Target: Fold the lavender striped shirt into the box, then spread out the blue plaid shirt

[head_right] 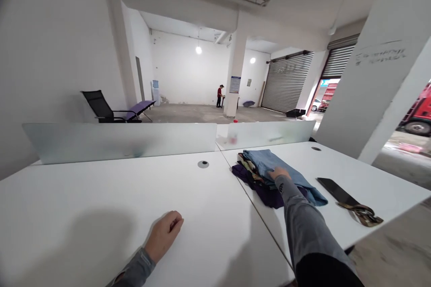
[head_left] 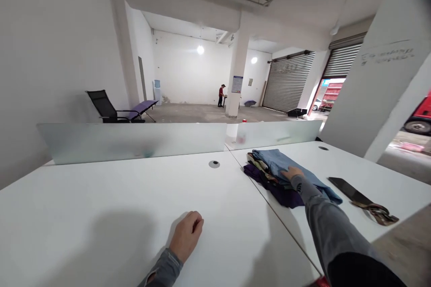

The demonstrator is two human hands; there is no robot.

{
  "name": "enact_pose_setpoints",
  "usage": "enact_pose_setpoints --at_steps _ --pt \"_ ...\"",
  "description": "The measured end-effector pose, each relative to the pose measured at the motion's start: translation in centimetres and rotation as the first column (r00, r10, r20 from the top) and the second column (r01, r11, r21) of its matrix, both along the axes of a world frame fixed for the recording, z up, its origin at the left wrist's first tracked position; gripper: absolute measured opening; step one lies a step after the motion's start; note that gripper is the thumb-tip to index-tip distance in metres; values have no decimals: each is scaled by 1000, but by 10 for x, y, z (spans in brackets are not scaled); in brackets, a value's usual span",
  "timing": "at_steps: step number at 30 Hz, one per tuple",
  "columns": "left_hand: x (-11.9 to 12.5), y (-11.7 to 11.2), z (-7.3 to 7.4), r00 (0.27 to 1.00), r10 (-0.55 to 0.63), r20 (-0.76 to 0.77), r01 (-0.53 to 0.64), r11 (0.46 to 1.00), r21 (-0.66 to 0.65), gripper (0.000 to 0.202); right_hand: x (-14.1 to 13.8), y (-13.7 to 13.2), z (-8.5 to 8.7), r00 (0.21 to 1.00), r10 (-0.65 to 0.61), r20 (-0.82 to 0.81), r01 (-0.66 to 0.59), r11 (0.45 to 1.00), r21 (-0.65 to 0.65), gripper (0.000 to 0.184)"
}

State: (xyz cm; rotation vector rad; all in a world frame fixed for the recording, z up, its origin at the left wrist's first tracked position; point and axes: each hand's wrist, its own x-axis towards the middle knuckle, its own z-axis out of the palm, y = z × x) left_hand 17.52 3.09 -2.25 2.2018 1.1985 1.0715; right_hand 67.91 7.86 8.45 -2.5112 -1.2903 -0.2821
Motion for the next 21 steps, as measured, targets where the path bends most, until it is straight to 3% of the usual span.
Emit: enact_pose_setpoints --at_steps 5,10,15,18,21 --pt "1 2 -1 1000 -1 -5 1 1000 0 19 -11 -15 -8 987 -131 -93 128 991 -38 15" --pt "2 4 0 1000 -2 -19 1 999 -41 18 -12 -17 20 990 -77 -115 83 995 51 27" --pt "1 4 -2 1000 -7 -16 6 996 -87 18 -27 4 44 996 -2 -87 15 990 139 37" --pt "1 4 -3 1000 -8 -2 7 992 -124 20 -32 5 36 990 -57 -126 73 989 126 35" --pt "1 4 -2 1000 -14 -10 12 989 -146 20 -31 -10 12 968 -136 -210 156 984 82 28"
